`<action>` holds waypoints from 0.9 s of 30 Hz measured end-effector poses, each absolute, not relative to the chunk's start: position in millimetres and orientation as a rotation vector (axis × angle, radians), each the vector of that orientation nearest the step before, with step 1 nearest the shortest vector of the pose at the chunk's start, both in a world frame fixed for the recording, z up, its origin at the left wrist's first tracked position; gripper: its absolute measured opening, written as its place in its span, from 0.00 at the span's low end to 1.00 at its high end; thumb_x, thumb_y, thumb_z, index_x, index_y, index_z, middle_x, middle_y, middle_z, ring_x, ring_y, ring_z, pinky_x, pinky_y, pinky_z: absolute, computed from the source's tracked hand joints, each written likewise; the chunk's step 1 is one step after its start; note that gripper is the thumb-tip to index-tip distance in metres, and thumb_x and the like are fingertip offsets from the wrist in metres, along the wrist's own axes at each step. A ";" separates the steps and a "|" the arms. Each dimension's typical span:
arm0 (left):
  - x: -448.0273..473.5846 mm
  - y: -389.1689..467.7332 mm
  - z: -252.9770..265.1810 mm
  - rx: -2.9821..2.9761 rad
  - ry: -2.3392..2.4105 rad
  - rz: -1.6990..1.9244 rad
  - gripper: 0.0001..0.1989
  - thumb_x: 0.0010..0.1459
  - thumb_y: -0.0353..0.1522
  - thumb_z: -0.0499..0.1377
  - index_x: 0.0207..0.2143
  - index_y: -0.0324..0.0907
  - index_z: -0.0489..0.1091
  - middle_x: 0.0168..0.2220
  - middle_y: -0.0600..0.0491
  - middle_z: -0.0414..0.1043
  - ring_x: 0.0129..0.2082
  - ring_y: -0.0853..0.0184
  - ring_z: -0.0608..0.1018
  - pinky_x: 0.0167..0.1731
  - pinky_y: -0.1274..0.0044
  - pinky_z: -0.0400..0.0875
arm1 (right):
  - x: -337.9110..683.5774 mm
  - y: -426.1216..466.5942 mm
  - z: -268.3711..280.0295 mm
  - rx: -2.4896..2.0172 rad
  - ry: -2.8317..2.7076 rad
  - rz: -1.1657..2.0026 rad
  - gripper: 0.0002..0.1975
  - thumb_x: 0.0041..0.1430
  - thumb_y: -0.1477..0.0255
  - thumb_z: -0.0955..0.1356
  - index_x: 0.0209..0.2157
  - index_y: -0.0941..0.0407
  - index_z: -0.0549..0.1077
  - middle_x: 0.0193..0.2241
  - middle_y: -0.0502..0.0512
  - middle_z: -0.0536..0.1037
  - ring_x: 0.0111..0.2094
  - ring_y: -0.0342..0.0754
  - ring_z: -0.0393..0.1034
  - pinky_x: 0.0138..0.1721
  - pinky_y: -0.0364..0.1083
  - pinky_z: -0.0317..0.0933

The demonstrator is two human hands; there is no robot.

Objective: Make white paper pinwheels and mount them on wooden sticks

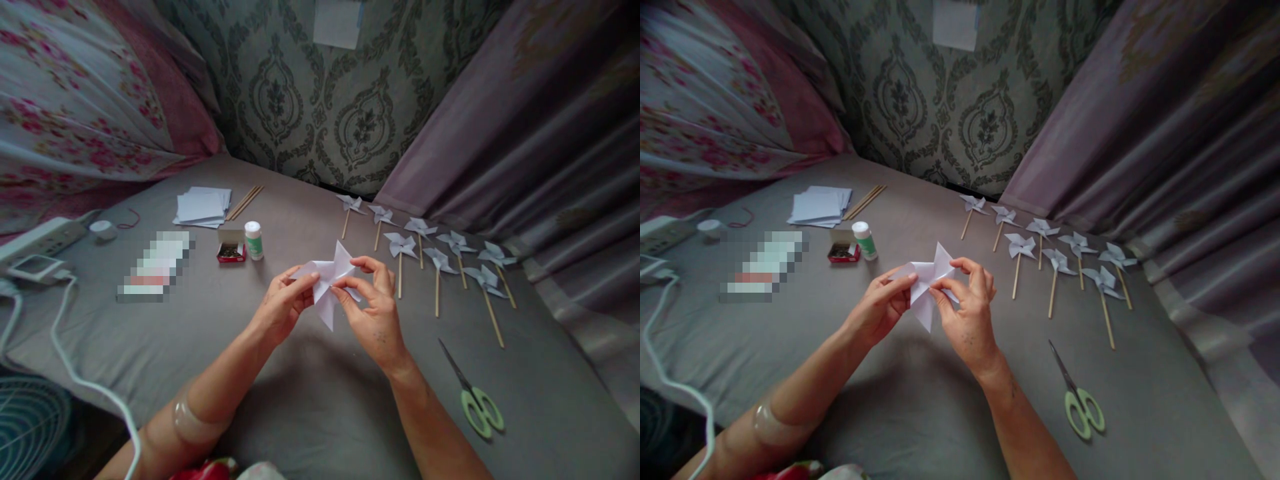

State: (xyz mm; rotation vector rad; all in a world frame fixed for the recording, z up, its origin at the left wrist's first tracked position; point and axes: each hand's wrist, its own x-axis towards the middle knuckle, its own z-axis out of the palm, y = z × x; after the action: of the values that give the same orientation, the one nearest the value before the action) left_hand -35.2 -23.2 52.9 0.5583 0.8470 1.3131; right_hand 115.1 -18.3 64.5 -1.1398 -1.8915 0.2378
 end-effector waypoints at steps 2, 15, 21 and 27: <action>-34.8 -23.9 53.1 0.569 0.850 1.315 0.20 0.39 0.36 0.71 0.35 0.37 0.74 0.31 0.52 0.76 0.29 0.70 0.76 0.31 0.78 0.69 | 115.4 -17.9 64.2 -1.136 -1.893 0.235 0.04 0.58 0.71 0.69 0.32 0.49 0.78 0.47 0.56 0.69 0.50 0.55 0.62 0.52 0.58 0.57; -33.2 -22.9 46.2 0.532 0.858 1.341 0.17 0.38 0.32 0.71 0.33 0.37 0.76 0.29 0.52 0.76 0.27 0.71 0.74 0.29 0.80 0.67 | 117.8 -17.3 62.0 -1.137 -1.889 0.282 0.04 0.58 0.69 0.69 0.33 0.50 0.78 0.49 0.56 0.68 0.52 0.54 0.61 0.55 0.57 0.57; -33.3 -23.5 49.0 0.522 0.849 1.341 0.17 0.36 0.31 0.71 0.32 0.36 0.76 0.30 0.51 0.77 0.27 0.71 0.75 0.30 0.80 0.67 | 118.9 -16.3 60.8 -1.148 -1.861 0.338 0.05 0.58 0.68 0.69 0.32 0.50 0.79 0.50 0.56 0.67 0.54 0.54 0.59 0.56 0.57 0.56; -33.3 -23.5 48.4 0.518 0.827 1.325 0.18 0.36 0.32 0.72 0.33 0.36 0.76 0.30 0.51 0.77 0.27 0.71 0.75 0.30 0.80 0.67 | 119.2 -15.0 59.8 -1.159 -1.837 0.401 0.05 0.57 0.66 0.70 0.31 0.51 0.79 0.49 0.55 0.67 0.53 0.53 0.60 0.55 0.56 0.57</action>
State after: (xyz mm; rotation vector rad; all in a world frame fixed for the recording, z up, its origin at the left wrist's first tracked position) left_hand -33.3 -23.5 48.4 0.5178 0.8269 1.3245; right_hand 119.2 -15.0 59.8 -1.1595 -1.8375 0.4010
